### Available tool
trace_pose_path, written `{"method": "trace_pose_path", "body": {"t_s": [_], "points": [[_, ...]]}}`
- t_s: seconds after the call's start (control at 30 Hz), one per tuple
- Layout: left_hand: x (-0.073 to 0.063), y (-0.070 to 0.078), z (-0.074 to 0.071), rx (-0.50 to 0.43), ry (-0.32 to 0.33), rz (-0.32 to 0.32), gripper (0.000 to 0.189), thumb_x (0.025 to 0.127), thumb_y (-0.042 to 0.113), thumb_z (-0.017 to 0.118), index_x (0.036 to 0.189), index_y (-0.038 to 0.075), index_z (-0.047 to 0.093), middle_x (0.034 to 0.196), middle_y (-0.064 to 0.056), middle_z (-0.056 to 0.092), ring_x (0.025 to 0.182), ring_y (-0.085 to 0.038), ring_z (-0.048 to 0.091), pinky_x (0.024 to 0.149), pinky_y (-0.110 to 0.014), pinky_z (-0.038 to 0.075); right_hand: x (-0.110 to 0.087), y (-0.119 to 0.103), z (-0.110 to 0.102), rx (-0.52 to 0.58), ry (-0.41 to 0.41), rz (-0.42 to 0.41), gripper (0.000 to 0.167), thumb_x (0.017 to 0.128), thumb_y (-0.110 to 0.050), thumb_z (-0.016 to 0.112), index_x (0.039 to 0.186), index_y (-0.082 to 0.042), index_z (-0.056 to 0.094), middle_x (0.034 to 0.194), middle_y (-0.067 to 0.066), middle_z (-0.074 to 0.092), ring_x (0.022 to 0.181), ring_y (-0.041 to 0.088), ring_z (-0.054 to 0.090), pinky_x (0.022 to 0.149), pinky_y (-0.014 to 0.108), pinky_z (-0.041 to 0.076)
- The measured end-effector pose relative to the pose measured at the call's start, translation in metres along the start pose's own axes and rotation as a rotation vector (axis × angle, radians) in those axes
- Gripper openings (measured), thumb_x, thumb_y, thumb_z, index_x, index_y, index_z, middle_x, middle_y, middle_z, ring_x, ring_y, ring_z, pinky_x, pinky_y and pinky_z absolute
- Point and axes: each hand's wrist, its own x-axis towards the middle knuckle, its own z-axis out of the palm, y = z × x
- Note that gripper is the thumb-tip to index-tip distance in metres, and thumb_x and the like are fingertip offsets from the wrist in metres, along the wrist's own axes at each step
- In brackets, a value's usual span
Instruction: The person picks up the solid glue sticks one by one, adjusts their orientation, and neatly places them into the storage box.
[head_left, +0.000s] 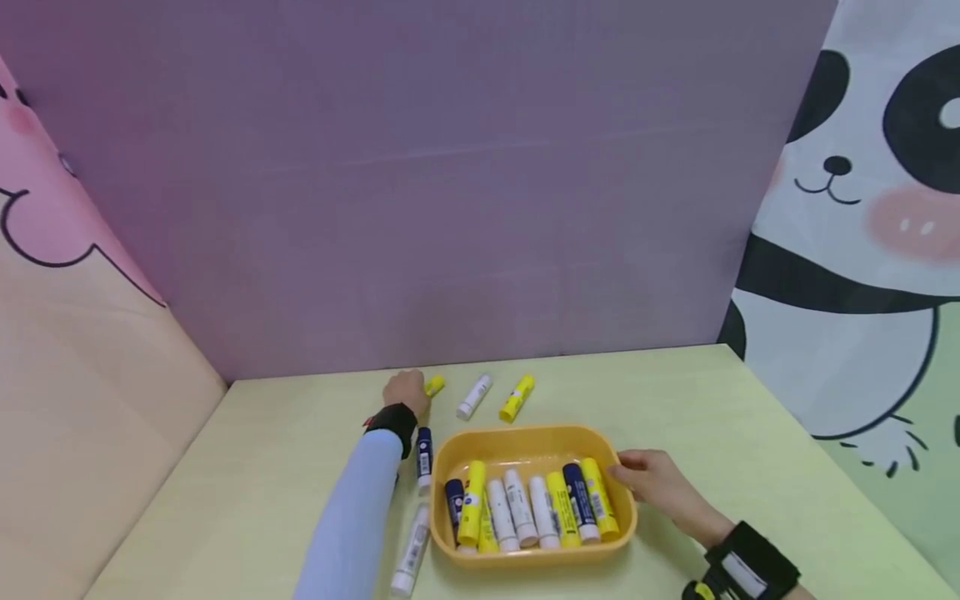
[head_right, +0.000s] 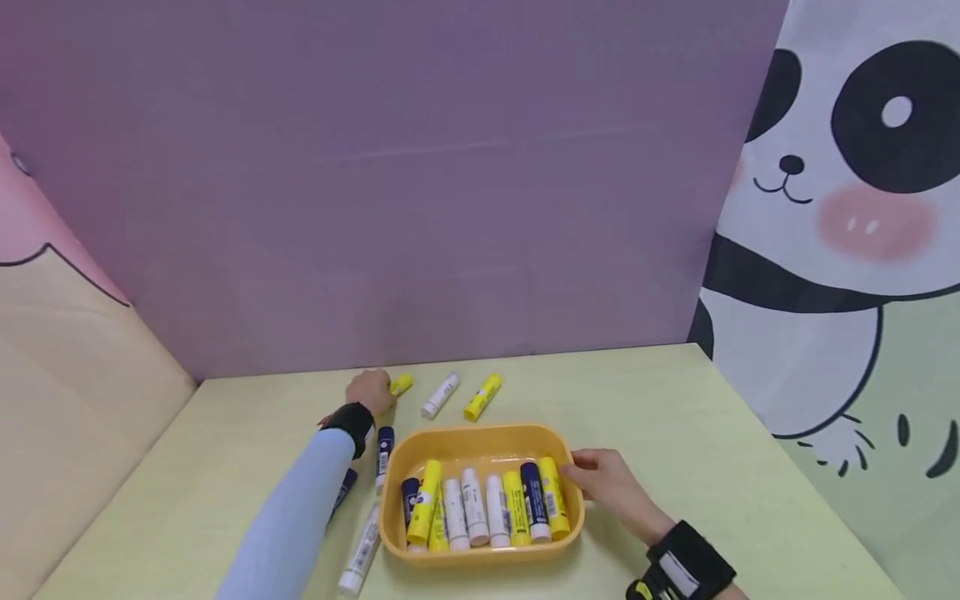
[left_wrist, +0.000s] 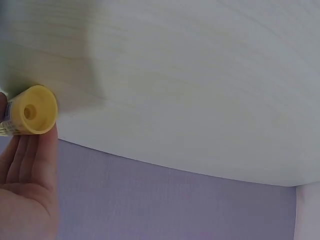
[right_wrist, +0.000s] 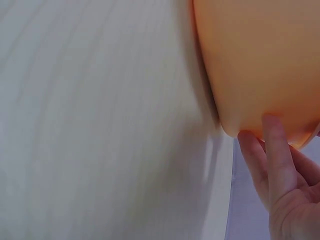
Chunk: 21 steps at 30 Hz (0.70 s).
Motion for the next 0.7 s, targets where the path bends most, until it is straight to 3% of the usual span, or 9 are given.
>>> {"method": "trace_pose_path", "body": {"t_s": [0.23, 0.5, 0.7], "points": [[-0.005, -0.002, -0.009, 0.011, -0.009, -0.008, 0.015, 0.083, 0.016, 0.063, 0.090, 0.003, 0.062, 0.082, -0.012, 0.061, 0.074, -0.026, 0.055, 0.070, -0.040, 0.050, 0.000, -0.001, 0.000, -0.001, -0.002, -0.001, 0.041, 0.090, -0.025, 0.055, 0.120, 0.003, 0.055, 0.106, 0.014, 0.065, 0.087, 0.016, 0.060, 0.071, 0.034, 0.053], [-0.002, -0.004, -0.014, -0.007, 0.042, -0.016, 0.022, 0.083, 0.021, 0.066, 0.094, 0.002, 0.064, 0.084, -0.011, 0.061, 0.074, -0.025, 0.055, 0.071, -0.039, 0.051, 0.000, -0.003, -0.002, 0.003, 0.005, -0.024, 0.039, 0.090, -0.022, 0.056, 0.119, 0.004, 0.056, 0.108, 0.018, 0.064, 0.090, 0.018, 0.062, 0.074, 0.036, 0.054], [-0.009, 0.000, -0.016, -0.086, 0.052, -0.002, 0.031, 0.082, 0.024, 0.068, 0.102, 0.000, 0.065, 0.088, -0.013, 0.062, 0.074, -0.027, 0.051, 0.076, -0.040, 0.050, -0.001, -0.002, -0.001, -0.008, 0.004, -0.009, 0.041, 0.090, -0.023, 0.055, 0.119, 0.005, 0.055, 0.108, 0.018, 0.064, 0.089, 0.018, 0.061, 0.073, 0.036, 0.054]]}}
